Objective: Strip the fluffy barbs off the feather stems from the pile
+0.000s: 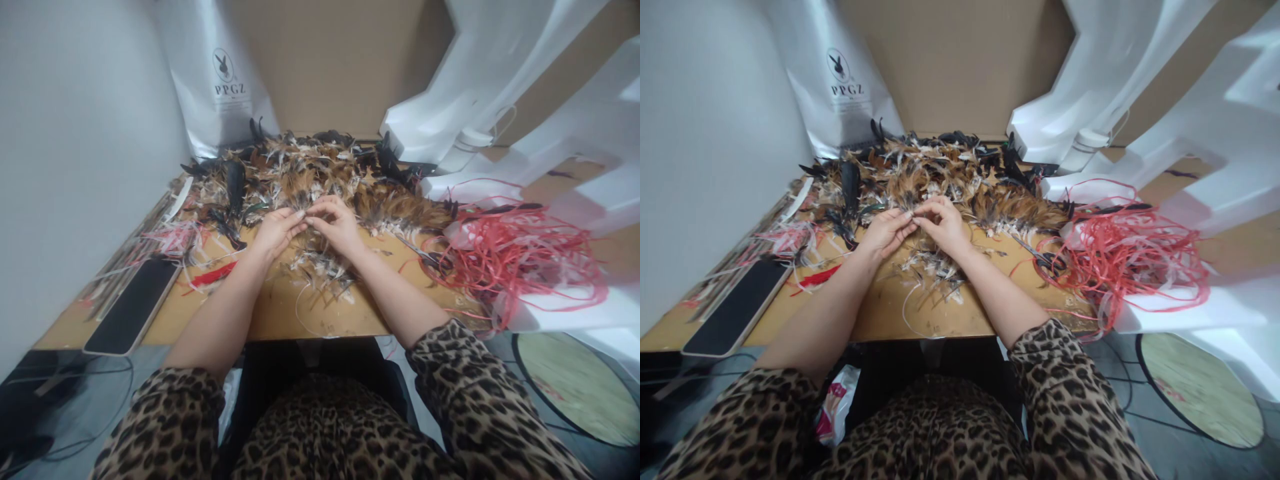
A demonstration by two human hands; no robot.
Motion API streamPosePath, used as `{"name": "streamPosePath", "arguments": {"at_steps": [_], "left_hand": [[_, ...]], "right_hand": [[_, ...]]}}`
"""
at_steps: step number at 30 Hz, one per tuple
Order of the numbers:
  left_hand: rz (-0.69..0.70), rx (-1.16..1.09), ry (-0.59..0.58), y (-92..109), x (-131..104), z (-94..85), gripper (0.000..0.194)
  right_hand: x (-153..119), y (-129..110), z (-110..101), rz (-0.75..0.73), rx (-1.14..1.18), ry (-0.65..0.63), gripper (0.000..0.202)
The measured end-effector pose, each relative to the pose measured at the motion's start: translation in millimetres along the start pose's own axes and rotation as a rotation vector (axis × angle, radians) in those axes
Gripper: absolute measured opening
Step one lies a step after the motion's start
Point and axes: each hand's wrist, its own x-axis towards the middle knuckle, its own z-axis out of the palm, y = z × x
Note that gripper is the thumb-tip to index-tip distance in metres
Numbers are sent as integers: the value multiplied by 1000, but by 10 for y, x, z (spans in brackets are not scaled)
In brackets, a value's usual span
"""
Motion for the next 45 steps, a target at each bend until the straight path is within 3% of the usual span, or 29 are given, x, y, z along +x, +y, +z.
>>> {"name": "streamPosePath", "arguments": {"at_steps": [6, 10, 14, 18, 25, 31, 37, 42, 45], "left_hand": [[-66, -23, -21, -22, -30, 36, 11], [-71, 20, -10, 31, -51, 59, 9], [-11, 79, 26, 129, -52, 30, 15], [30, 157, 32, 199, -70, 27, 21], [10, 200, -23, 203, -110, 81, 22], [30, 115, -45, 239, -133, 105, 16], [5, 110, -104, 225, -149, 125, 14], [-1, 62, -37, 205, -112, 99, 11], [-2, 30, 10, 192, -89, 81, 10]], "right_hand": [[17, -25, 29, 76, 82, 31, 15], [55, -6, -27, 202, 267, 33, 17], [82, 36, -111, 419, 533, -81, 22], [92, 66, -158, 516, 652, -198, 26], [95, 92, -161, 515, 663, -231, 23], [70, 97, -107, 513, 546, -175, 24], [17, 91, -13, 522, 535, -279, 28], [36, 87, 1, 554, 668, -250, 28], [49, 74, -17, 559, 612, -222, 28]]}}
